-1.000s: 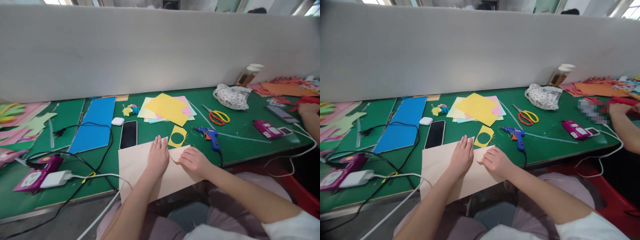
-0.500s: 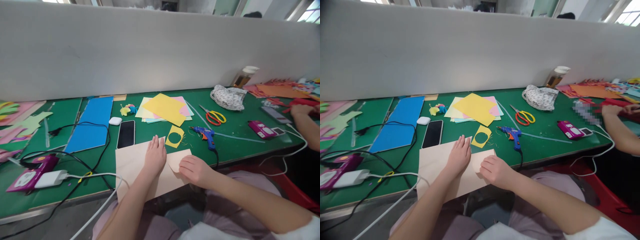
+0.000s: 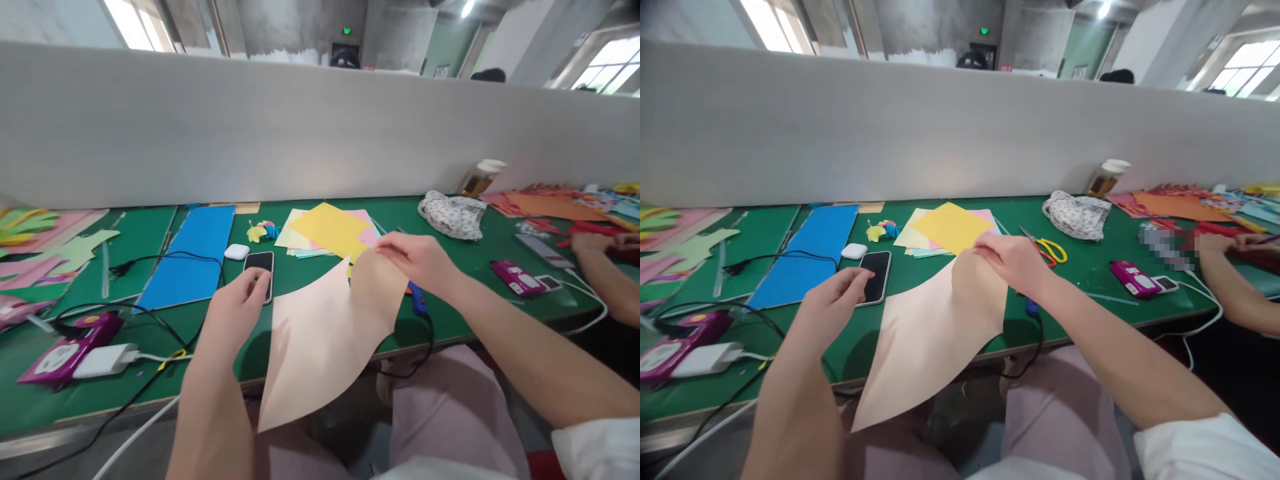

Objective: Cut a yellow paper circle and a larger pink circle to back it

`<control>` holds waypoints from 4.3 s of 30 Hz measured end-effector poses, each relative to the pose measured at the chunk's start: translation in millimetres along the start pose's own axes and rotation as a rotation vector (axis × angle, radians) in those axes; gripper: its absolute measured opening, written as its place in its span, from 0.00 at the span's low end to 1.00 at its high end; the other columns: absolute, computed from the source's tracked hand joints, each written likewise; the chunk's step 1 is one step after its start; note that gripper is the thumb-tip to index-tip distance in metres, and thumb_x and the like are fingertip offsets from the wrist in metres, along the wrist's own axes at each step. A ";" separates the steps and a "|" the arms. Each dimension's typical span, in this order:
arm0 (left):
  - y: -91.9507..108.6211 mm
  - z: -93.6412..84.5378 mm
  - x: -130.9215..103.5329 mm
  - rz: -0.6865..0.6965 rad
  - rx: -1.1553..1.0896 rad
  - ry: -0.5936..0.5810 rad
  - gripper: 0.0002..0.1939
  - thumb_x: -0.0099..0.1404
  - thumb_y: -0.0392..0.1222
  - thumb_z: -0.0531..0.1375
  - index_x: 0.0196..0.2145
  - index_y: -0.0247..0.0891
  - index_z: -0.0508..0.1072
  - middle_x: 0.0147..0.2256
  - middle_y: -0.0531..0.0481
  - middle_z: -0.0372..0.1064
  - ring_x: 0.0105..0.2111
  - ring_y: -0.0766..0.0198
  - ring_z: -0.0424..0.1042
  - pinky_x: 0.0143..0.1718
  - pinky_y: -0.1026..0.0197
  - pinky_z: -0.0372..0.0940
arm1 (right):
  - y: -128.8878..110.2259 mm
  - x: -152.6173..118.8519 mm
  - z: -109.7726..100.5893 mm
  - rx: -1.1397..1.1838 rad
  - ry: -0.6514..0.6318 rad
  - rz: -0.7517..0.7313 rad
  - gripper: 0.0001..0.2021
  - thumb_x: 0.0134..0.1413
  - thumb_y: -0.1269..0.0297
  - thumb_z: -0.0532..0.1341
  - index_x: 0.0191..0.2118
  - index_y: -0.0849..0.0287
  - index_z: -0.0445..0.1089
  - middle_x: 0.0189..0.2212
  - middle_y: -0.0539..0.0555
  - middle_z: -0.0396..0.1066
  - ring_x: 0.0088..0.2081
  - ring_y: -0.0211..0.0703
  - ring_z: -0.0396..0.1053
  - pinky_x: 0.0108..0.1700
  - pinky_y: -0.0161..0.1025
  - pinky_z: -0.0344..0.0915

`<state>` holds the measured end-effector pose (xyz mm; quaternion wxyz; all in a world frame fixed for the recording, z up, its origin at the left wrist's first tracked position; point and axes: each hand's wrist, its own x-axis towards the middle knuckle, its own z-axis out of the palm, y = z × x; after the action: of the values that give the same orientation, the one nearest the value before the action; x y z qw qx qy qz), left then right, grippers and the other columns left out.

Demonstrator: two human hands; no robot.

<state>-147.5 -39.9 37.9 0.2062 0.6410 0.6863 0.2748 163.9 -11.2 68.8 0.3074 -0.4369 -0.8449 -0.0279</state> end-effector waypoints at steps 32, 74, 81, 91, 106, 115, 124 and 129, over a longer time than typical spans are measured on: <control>-14.3 74.4 44.1 0.081 -0.700 0.057 0.41 0.57 0.37 0.60 0.66 0.41 0.48 0.58 0.37 0.64 0.55 0.49 0.69 0.49 0.50 0.70 | -14.1 -95.2 91.0 0.668 0.182 0.873 0.15 0.51 0.53 0.62 0.35 0.61 0.73 0.19 0.53 0.75 0.20 0.45 0.71 0.20 0.35 0.63; -23.3 135.1 0.4 0.711 0.430 -0.164 0.22 0.69 0.34 0.45 0.57 0.36 0.65 0.53 0.36 0.64 0.55 0.53 0.63 0.55 0.51 0.61 | -57.1 -92.9 125.4 0.084 0.259 0.416 0.12 0.64 0.65 0.53 0.36 0.60 0.73 0.30 0.56 0.78 0.30 0.42 0.75 0.33 0.35 0.70; -32.8 143.3 2.4 0.711 0.419 -0.131 0.21 0.68 0.32 0.46 0.56 0.36 0.66 0.56 0.35 0.63 0.58 0.51 0.63 0.57 0.48 0.60 | -8.9 -74.3 104.5 0.052 -0.009 0.665 0.09 0.55 0.65 0.60 0.37 0.58 0.77 0.22 0.50 0.77 0.23 0.43 0.74 0.25 0.35 0.64; -30.8 142.1 0.7 0.726 0.385 -0.167 0.19 0.67 0.32 0.48 0.53 0.31 0.69 0.56 0.32 0.64 0.60 0.49 0.61 0.60 0.46 0.57 | -80.5 -35.2 117.9 -0.027 -0.194 0.569 0.12 0.59 0.68 0.58 0.25 0.57 0.74 0.24 0.55 0.78 0.25 0.44 0.72 0.26 0.37 0.54; -36.3 138.7 -1.0 0.686 0.301 -0.195 0.19 0.71 0.36 0.45 0.51 0.30 0.70 0.60 0.31 0.60 0.62 0.50 0.58 0.61 0.45 0.57 | -80.3 -45.6 104.0 0.124 -0.189 0.492 0.11 0.59 0.68 0.58 0.27 0.56 0.74 0.25 0.51 0.77 0.27 0.41 0.71 0.29 0.34 0.59; -37.3 140.5 -1.0 0.668 0.251 -0.167 0.19 0.73 0.41 0.43 0.49 0.34 0.71 0.56 0.36 0.64 0.62 0.48 0.59 0.60 0.43 0.58 | -3.8 -46.8 96.4 0.052 -0.287 0.525 0.11 0.53 0.68 0.62 0.21 0.58 0.72 0.19 0.50 0.74 0.23 0.42 0.70 0.23 0.34 0.54; -38.9 139.9 -3.0 0.668 0.244 -0.167 0.19 0.73 0.42 0.44 0.52 0.37 0.69 0.57 0.38 0.63 0.62 0.50 0.58 0.61 0.43 0.57 | -46.1 -64.7 104.1 -0.033 -0.232 0.345 0.09 0.59 0.69 0.58 0.29 0.56 0.74 0.30 0.54 0.77 0.36 0.45 0.73 0.35 0.35 0.62; -36.9 138.2 -2.9 0.669 0.248 -0.176 0.19 0.73 0.41 0.43 0.51 0.35 0.69 0.56 0.37 0.63 0.61 0.49 0.59 0.61 0.44 0.56 | -38.8 -76.1 106.7 -0.015 -0.191 0.370 0.10 0.60 0.71 0.57 0.32 0.58 0.75 0.33 0.55 0.78 0.39 0.46 0.72 0.40 0.38 0.63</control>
<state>-87.7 -28.2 -91.5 0.0839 0.8712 0.4465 0.1857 114.4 -56.3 -50.4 0.2224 -0.5874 -0.7754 0.0644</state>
